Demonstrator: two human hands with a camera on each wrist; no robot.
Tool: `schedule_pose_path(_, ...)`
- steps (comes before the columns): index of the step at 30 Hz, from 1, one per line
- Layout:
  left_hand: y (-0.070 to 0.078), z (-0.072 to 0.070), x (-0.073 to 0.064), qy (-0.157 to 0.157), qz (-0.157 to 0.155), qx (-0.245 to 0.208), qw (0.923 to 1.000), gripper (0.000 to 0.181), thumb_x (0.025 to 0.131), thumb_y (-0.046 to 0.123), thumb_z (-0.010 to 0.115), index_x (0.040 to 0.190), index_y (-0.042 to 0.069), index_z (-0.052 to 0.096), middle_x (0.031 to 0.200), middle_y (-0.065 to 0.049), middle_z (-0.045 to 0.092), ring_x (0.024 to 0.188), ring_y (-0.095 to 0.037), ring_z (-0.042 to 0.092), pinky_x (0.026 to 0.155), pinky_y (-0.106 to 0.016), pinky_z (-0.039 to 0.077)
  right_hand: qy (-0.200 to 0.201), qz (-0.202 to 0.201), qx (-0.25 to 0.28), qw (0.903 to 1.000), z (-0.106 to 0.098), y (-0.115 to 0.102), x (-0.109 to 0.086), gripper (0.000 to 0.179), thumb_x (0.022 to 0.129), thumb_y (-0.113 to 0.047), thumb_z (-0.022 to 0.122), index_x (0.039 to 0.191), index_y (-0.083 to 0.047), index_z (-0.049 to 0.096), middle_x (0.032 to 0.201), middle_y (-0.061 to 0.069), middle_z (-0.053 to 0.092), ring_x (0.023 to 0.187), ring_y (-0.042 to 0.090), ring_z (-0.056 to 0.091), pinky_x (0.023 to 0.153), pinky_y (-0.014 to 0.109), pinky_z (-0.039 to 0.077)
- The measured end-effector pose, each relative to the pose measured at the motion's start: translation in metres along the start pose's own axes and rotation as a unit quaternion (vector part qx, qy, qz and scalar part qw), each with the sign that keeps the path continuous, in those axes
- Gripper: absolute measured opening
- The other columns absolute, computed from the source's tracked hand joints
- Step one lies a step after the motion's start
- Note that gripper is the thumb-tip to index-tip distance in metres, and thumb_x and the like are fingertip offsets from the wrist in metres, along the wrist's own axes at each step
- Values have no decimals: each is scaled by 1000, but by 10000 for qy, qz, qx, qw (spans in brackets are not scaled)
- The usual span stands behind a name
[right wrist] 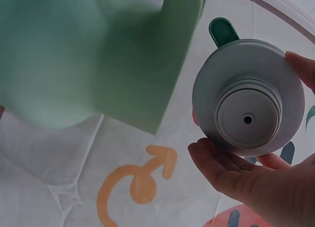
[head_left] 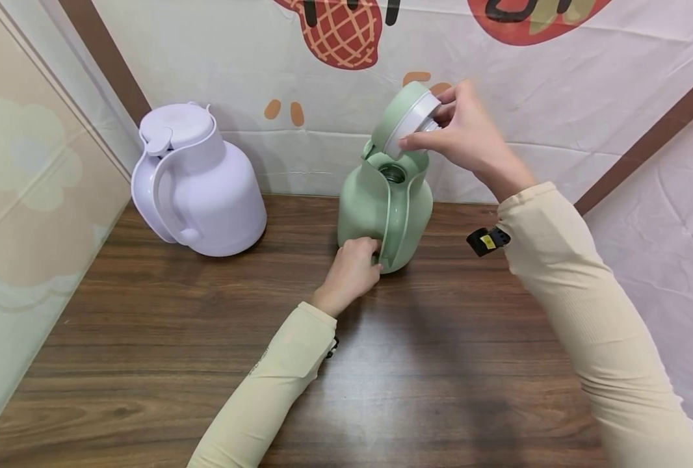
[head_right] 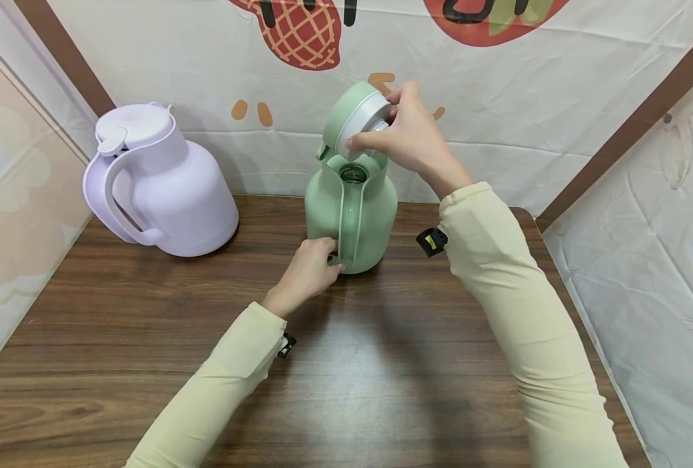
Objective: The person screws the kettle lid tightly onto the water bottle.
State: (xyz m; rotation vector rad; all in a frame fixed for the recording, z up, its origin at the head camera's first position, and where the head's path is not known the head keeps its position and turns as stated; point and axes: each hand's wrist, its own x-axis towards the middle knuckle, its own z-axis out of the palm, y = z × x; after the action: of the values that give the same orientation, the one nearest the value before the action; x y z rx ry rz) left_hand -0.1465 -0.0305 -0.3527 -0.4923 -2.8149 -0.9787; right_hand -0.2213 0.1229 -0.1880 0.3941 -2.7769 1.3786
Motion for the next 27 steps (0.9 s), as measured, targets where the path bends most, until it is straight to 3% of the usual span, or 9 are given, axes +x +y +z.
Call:
schedule_pose_path(18,1,0,2,-158,-150,-70,9997,20,78,0,64,98,3,66,90,-9,65,85,-23,61,73,-34,48,-450,247,-124,9986,10,8,4,74,71,-29,77,119,-7,25,117,13,46,105,19,47,87,33,39)
schedule_pose_path(27,1,0,2,-111,-121,-23,9999,13,76,0,65,88,4,65,85,-9,64,81,-23,60,72,-36,48,-556,354,28,9978,13,11,6,72,70,-28,78,113,-9,25,116,12,48,104,17,48,86,31,40)
